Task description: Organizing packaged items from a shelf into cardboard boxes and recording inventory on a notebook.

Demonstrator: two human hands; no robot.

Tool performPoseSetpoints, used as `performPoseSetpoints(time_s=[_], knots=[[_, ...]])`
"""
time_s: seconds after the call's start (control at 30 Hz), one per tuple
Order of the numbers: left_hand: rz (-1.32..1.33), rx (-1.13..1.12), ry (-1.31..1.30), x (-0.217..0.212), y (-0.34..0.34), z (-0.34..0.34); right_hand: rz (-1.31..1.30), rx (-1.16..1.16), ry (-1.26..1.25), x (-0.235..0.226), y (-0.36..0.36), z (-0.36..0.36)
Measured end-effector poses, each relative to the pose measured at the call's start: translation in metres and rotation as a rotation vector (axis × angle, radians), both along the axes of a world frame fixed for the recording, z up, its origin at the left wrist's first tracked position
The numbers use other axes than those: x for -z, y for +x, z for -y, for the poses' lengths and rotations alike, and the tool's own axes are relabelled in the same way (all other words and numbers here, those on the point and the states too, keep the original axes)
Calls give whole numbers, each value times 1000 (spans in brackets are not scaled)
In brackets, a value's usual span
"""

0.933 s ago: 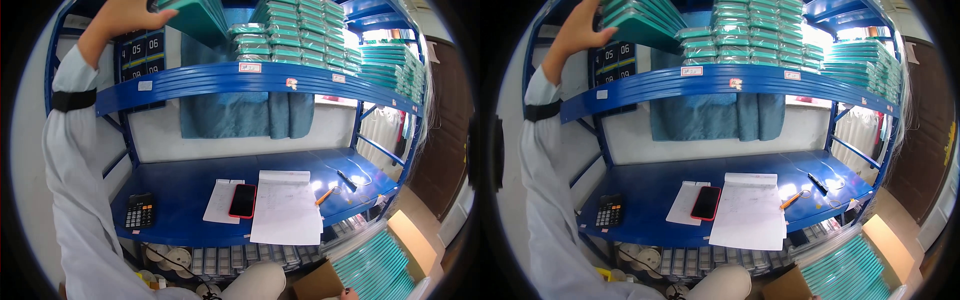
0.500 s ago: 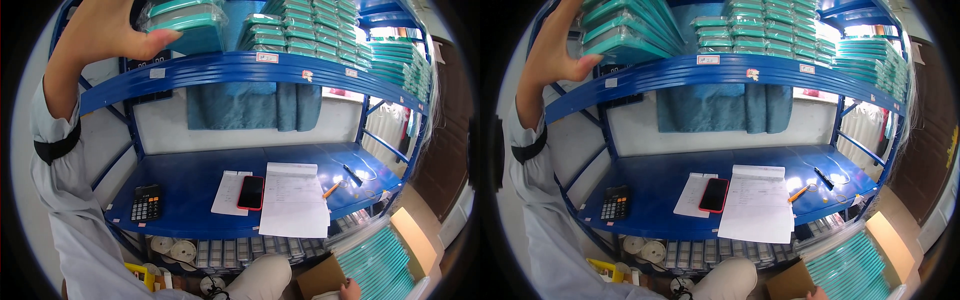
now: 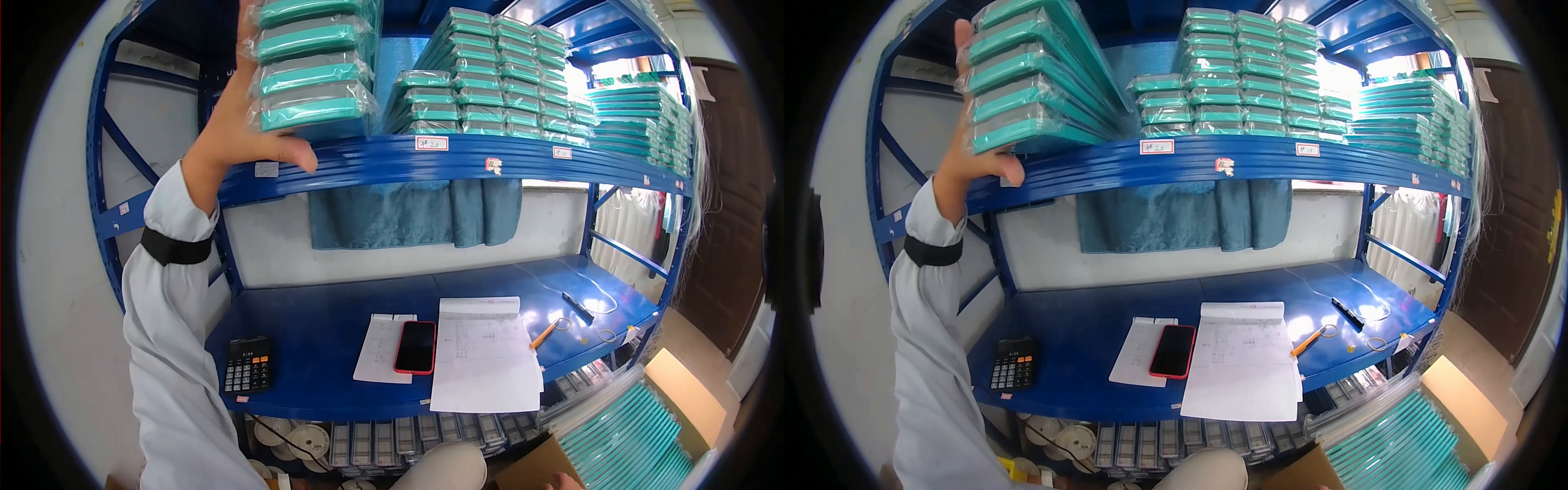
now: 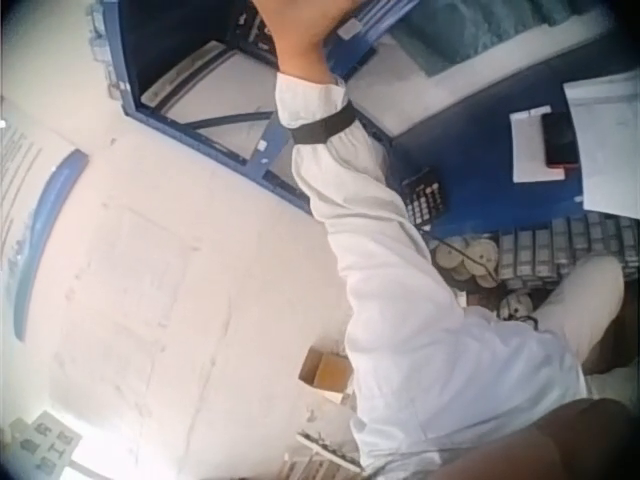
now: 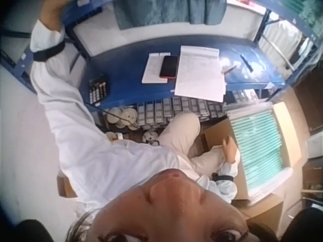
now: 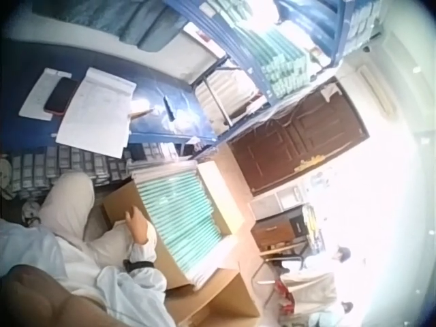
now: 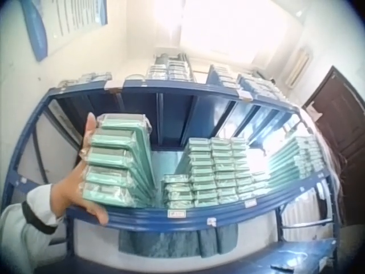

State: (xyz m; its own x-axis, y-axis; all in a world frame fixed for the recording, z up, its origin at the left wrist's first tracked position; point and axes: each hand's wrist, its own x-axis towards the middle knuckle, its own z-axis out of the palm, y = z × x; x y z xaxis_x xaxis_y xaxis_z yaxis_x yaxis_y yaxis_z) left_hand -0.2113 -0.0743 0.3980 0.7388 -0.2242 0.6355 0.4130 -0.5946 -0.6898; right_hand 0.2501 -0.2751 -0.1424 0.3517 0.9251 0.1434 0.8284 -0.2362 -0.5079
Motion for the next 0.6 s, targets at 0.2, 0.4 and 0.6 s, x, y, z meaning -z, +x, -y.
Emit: performPoseSetpoints(time_s=[0.2,0.4,0.6], knots=[[51,149,-304,3,10,-20,-38,-81,107,-11,-4,-7],[-100,542,35,24,79,2,-626,-200,314,-82,-19,-21],[1,485,125,115,162,78,-1185,-600,586,-198,-63,-32]])
